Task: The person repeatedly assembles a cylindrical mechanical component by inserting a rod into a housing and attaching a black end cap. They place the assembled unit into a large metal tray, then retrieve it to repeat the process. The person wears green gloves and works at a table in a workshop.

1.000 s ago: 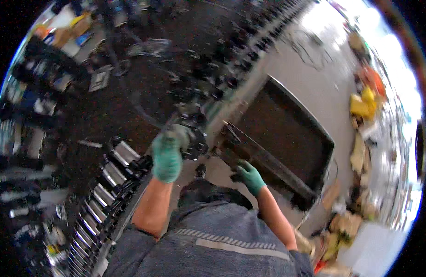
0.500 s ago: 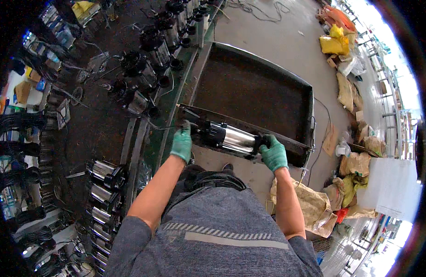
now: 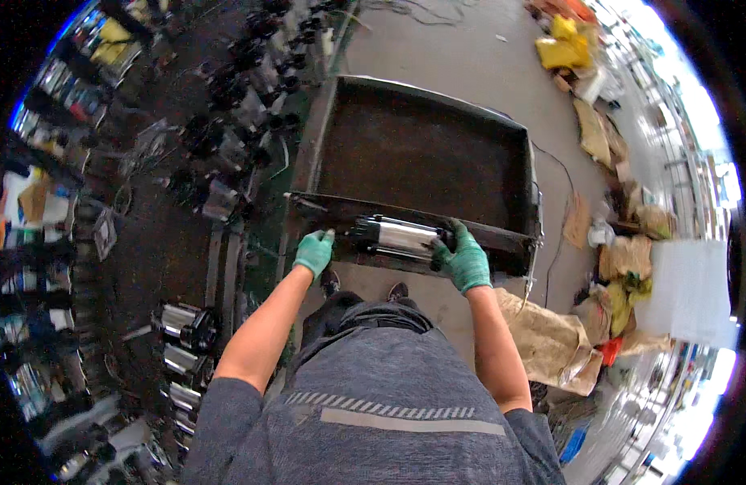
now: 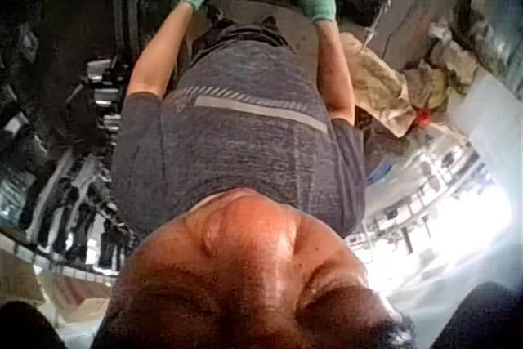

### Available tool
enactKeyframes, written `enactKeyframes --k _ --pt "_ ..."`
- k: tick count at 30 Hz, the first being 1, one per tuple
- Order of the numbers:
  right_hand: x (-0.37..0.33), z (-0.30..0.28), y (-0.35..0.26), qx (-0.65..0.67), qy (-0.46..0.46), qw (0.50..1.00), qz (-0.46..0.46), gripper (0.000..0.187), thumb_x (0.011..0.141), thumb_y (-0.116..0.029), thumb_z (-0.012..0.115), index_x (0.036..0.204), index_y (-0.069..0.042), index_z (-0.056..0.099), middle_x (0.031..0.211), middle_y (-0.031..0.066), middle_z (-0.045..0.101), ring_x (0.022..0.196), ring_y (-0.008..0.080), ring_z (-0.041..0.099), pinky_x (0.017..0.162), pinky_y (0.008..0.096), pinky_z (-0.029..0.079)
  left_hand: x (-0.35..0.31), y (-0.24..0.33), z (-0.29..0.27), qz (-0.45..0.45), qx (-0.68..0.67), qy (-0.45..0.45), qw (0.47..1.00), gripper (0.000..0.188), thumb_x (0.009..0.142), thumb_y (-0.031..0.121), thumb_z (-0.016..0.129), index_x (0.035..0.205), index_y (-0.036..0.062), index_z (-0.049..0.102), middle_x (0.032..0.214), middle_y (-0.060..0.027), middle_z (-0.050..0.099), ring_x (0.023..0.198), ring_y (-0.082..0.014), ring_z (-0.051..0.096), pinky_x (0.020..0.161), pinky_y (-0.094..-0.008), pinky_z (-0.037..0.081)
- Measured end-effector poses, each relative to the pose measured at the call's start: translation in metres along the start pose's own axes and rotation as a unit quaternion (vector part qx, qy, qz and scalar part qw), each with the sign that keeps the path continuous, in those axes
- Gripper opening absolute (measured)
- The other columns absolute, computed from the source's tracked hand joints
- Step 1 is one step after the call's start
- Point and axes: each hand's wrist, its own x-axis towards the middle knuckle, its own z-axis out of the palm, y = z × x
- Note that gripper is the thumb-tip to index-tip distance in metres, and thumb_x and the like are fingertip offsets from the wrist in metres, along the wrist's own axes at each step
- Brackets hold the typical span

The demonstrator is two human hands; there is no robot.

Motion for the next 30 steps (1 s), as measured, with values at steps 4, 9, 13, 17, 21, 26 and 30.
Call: enactKeyframes --k 4,9,13,17,21,26,30 --pt "-0.023 0.008 0.045 0.226 0.017 0.973 0.042 0.067 0.095 -0.025 0.073 0.151 -0.008 0.041 0.109 0.0136 0.069 0.097 0.0204 0.066 0.086 0.0348 0.054 -0.025 0.026 0.007 0.115 -0.066 0.049 0.990 0.048 0.095 0.042 0.067 0.118 0.0007 0.064 0.112 -0.0224 0.068 0.103 -0.0369 0.066 0.092 -0.0440 0.051" --pt "-0.047 0.011 0.188 0.135 0.227 0.946 0.190 0.041 0.088 -0.035 0.075 0.117 -0.008 0.063 0.097 0.0177 0.071 0.089 0.0352 0.069 0.080 0.0441 0.053 -0.045 0.058 0.031 0.154 0.018 0.081 0.985 0.071 0.083 0.044 0.081 0.128 -0.0035 0.054 0.120 -0.0236 0.063 0.110 -0.0374 0.062 0.097 -0.0433 0.049" --pt "-0.066 -0.035 0.244 -0.016 0.301 0.902 0.309 0.039 0.091 -0.035 0.071 0.116 -0.008 0.061 0.095 0.0187 0.072 0.086 0.0359 0.070 0.076 0.0458 0.055 -0.040 0.056 0.032 0.144 -0.005 0.049 0.988 0.070 0.078 0.034 0.088 0.124 -0.0030 0.051 0.117 -0.0207 0.065 0.106 -0.0330 0.064 0.095 -0.0404 0.050" --pt "-0.055 -0.057 0.240 0.216 0.308 0.830 0.411 0.034 0.095 -0.033 0.069 0.118 -0.011 0.058 0.086 0.0134 0.069 0.067 0.0276 0.069 0.057 0.0415 0.058 -0.034 0.055 0.030 0.102 -0.018 0.007 0.995 0.074 0.078 0.032 0.089 0.126 -0.0039 0.046 0.115 -0.0177 0.067 0.104 -0.0281 0.064 0.096 -0.0379 0.050" --pt "-0.030 -0.032 0.302 0.504 0.317 0.736 0.322 0.029 0.094 -0.030 0.070 0.116 -0.013 0.061 0.078 0.0078 0.067 0.052 0.0206 0.061 0.048 0.0348 0.055 -0.036 0.065 0.030 0.107 -0.011 0.009 0.994 0.074 0.077 0.031 0.090 0.126 -0.0039 0.047 0.114 -0.0192 0.067 0.102 -0.0287 0.064 0.094 -0.0380 0.050" --pt "-0.012 -0.016 0.309 0.390 0.394 0.763 0.331 0.021 0.094 -0.026 0.071 0.107 -0.010 0.067 0.072 0.0045 0.065 0.060 0.0174 0.063 0.048 0.0317 0.050 -0.031 0.052 0.030 0.117 -0.009 0.021 0.993 0.078 0.076 0.035 0.090 0.127 -0.0042 0.046 0.115 -0.0199 0.067 0.103 -0.0292 0.065 0.094 -0.0381 0.050" --pt "-0.004 -0.016 0.331 0.251 0.442 0.813 0.285 0.016 0.096 -0.024 0.069 0.093 -0.008 0.071 0.069 0.0030 0.063 0.057 0.0119 0.056 0.049 0.0286 0.043 -0.014 0.043 0.034 0.120 0.032 0.006 0.992 0.079 0.074 0.040 0.091 0.124 -0.0040 0.048 0.110 -0.0203 0.069 0.100 -0.0307 0.067 0.091 -0.0395 0.052"
